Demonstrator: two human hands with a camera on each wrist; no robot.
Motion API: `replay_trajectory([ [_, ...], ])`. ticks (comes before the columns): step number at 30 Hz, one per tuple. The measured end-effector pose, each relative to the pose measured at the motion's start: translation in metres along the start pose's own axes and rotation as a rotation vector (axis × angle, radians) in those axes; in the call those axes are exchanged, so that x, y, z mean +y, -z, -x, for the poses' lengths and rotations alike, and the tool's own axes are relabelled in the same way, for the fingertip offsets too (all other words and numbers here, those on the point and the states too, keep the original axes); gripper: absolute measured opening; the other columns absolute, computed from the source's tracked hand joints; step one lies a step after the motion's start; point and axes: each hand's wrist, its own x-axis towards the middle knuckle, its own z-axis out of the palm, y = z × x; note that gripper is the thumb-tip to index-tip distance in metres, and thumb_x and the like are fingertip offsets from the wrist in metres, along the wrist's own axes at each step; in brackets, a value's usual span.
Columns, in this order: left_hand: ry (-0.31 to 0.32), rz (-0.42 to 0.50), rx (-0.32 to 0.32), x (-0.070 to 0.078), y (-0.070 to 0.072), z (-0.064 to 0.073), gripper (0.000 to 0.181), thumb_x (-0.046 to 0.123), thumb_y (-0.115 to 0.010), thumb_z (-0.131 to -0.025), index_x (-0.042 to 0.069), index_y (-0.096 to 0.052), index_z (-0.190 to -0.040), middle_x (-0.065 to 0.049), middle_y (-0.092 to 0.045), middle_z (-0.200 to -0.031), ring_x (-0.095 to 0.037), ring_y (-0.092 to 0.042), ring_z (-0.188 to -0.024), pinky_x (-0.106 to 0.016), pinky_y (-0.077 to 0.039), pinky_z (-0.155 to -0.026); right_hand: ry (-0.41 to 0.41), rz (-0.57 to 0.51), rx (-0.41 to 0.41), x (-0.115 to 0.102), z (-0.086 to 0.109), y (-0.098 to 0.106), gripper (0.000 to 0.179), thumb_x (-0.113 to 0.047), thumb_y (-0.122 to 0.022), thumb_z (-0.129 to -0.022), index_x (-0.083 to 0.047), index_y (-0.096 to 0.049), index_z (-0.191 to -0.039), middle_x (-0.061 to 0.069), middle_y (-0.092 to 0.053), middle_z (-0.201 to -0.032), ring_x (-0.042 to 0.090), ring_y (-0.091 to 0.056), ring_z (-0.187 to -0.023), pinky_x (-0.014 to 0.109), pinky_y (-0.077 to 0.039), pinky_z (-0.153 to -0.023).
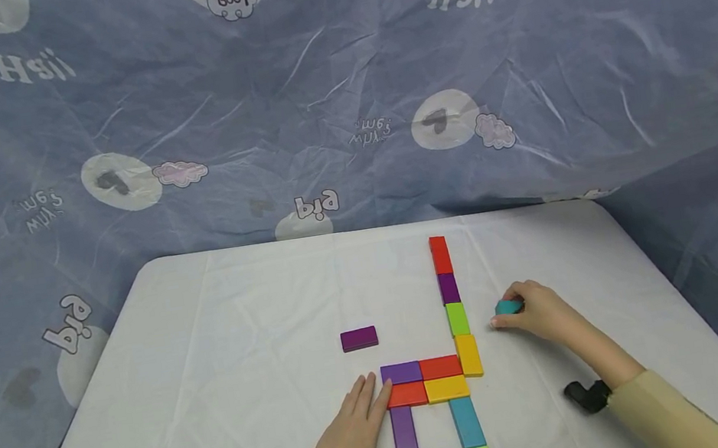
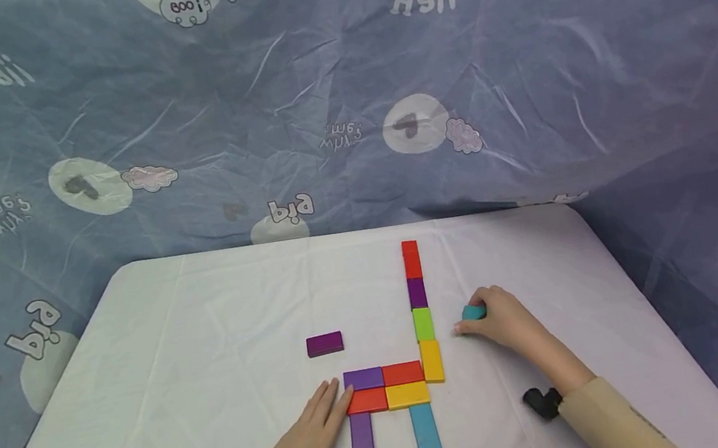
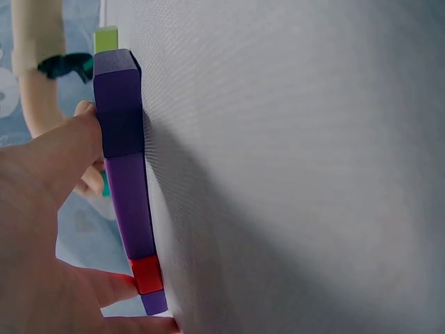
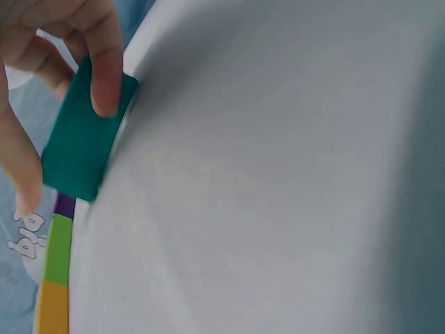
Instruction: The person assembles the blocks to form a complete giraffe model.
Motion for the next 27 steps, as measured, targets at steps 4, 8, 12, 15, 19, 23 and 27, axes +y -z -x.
replay_trajectory([
  [4, -0.023, -0.009, 0.02, 0.0, 0.0, 0.001, 0.105, 0.075, -0.056, -0.081, 0.011, -0.023, -0.157, -0.019, -0.024, -0.161, -0.037, -0.026, -0.148, -0.051, -0.036, -0.114, -0.061, -0.006, 0.053, -0.005, -0.02, -0.003, 0.058, -0.043, -0.077, -0.083, 0.005, -0.057, -0.108, 0.017, -0.056, -0.093, 0.026, -0.05, -0.082, 0.032, -0.047, -0.067],
  [8, -0.023, -0.004, 0.018, 0.0, 0.0, 0.001, 0.105, 0.075, -0.056, -0.081, 0.011, -0.023, -0.157, -0.019, -0.024, -0.162, -0.037, -0.026, -0.148, -0.051, -0.035, -0.115, -0.095, 0.002, 0.112, -0.012, -0.038, -0.007, 0.059, -0.044, -0.075, -0.085, 0.006, -0.056, -0.108, 0.019, -0.054, -0.092, 0.028, -0.049, -0.082, 0.033, -0.045, -0.067],
  [12, -0.026, -0.001, 0.021, 0.0, -0.001, 0.001, 0.105, 0.075, -0.056, -0.082, 0.01, -0.023, -0.157, -0.02, -0.024, -0.161, -0.037, -0.026, -0.148, -0.051, -0.035, -0.115, -0.151, -0.004, 0.138, -0.018, -0.052, -0.011, 0.065, -0.046, -0.071, -0.088, 0.009, -0.052, -0.117, 0.024, -0.054, -0.101, 0.031, -0.05, -0.087, 0.04, -0.051, -0.077],
  [15, -0.03, -0.007, 0.029, -0.001, -0.002, 0.002, 0.105, 0.075, -0.056, -0.082, 0.01, -0.023, -0.157, -0.02, -0.024, -0.161, -0.037, -0.027, -0.148, -0.05, -0.037, -0.114, -0.181, -0.016, 0.155, -0.02, -0.055, -0.013, 0.07, -0.048, -0.067, -0.09, 0.009, -0.048, -0.125, 0.028, -0.053, -0.111, 0.034, -0.051, -0.092, 0.046, -0.053, -0.087],
  [19, -0.035, -0.01, 0.032, -0.001, -0.003, 0.002, 0.105, 0.075, -0.055, -0.082, 0.01, -0.023, -0.157, -0.02, -0.024, -0.161, -0.038, -0.026, -0.148, -0.05, -0.038, -0.113, -0.121, 0.042, 0.224, -0.021, -0.044, -0.012, 0.068, -0.048, -0.066, -0.091, 0.008, -0.05, -0.127, 0.031, -0.05, -0.116, 0.038, -0.052, -0.093, 0.051, -0.054, -0.086],
  [23, -0.031, -0.009, 0.026, -0.002, -0.002, 0.002, 0.105, 0.076, -0.055, -0.082, 0.011, -0.022, -0.157, -0.02, -0.023, -0.162, -0.038, -0.026, -0.148, -0.05, -0.037, -0.114, -0.013, 0.135, 0.258, -0.026, -0.025, -0.013, 0.063, -0.042, -0.069, -0.09, 0.008, -0.056, -0.128, 0.035, -0.051, -0.12, 0.045, -0.055, -0.098, 0.056, -0.054, -0.085],
  [27, -0.03, -0.009, 0.035, -0.002, -0.001, 0.003, 0.105, 0.075, -0.056, -0.082, 0.01, -0.022, -0.157, -0.02, -0.023, -0.161, -0.038, -0.026, -0.148, -0.051, -0.036, -0.115, -0.017, 0.171, 0.155, -0.033, -0.015, -0.015, 0.077, -0.046, -0.069, -0.088, 0.007, -0.047, -0.14, 0.041, -0.044, -0.132, 0.053, -0.052, -0.113, 0.062, -0.051, -0.09],
])
